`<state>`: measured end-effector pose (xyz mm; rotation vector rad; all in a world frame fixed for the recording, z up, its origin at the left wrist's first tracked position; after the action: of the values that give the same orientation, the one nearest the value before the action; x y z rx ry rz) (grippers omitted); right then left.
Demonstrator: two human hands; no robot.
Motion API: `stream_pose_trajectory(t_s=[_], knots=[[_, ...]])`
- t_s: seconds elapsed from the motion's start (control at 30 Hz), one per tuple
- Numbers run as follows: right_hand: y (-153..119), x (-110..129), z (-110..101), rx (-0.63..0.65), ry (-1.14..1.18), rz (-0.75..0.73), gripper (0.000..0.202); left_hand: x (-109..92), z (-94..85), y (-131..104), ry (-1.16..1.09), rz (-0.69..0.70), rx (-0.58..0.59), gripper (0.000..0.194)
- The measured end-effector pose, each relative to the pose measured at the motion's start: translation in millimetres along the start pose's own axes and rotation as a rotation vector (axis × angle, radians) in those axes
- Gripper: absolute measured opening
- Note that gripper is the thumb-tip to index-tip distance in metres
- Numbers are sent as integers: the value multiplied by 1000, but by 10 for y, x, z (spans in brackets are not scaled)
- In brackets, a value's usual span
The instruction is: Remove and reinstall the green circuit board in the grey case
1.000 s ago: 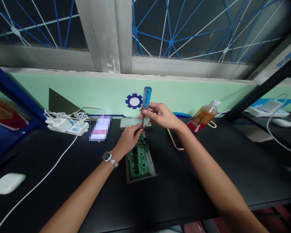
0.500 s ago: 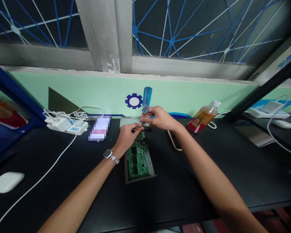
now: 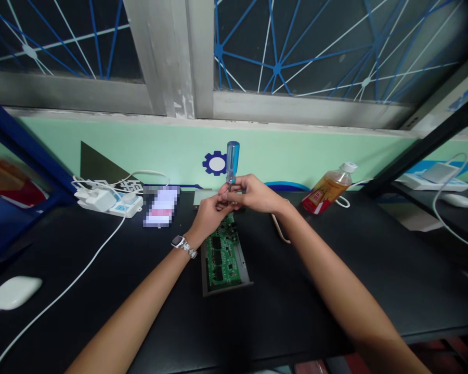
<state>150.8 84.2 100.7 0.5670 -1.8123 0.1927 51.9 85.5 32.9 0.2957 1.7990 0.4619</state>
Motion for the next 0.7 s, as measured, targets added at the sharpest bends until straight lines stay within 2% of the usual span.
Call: stream_pose_trajectory(t_s=[0.1, 0.2, 0.4, 0.57, 0.7], knots=[[12, -7, -16, -36, -33, -25, 20, 49, 35, 1, -26, -37, 30, 20], [27, 6, -94, -117, -114, -73, 16, 7, 42, -33, -64, -42, 86, 23], [36, -49, -172, -131, -38, -12, 18, -115, -63, -93, -86, -8, 176, 19], [31, -56, -143, -86, -35, -15, 18, -74, -170, -58, -32, 3, 90, 19], [11, -40, -31, -9, -10, -6, 18, -29, -119, -51, -44, -15, 64, 18]])
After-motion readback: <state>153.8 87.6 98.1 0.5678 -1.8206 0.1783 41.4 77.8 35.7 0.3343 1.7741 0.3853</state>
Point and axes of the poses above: each hand's wrist, its own y-axis towards the middle knuckle, its own z-axis out of the palm, x = y × z, the point moved 8 cm from there along y, towards the middle knuckle, and after that the axes turned 13 degrees about -x, right-handed, at the moved point
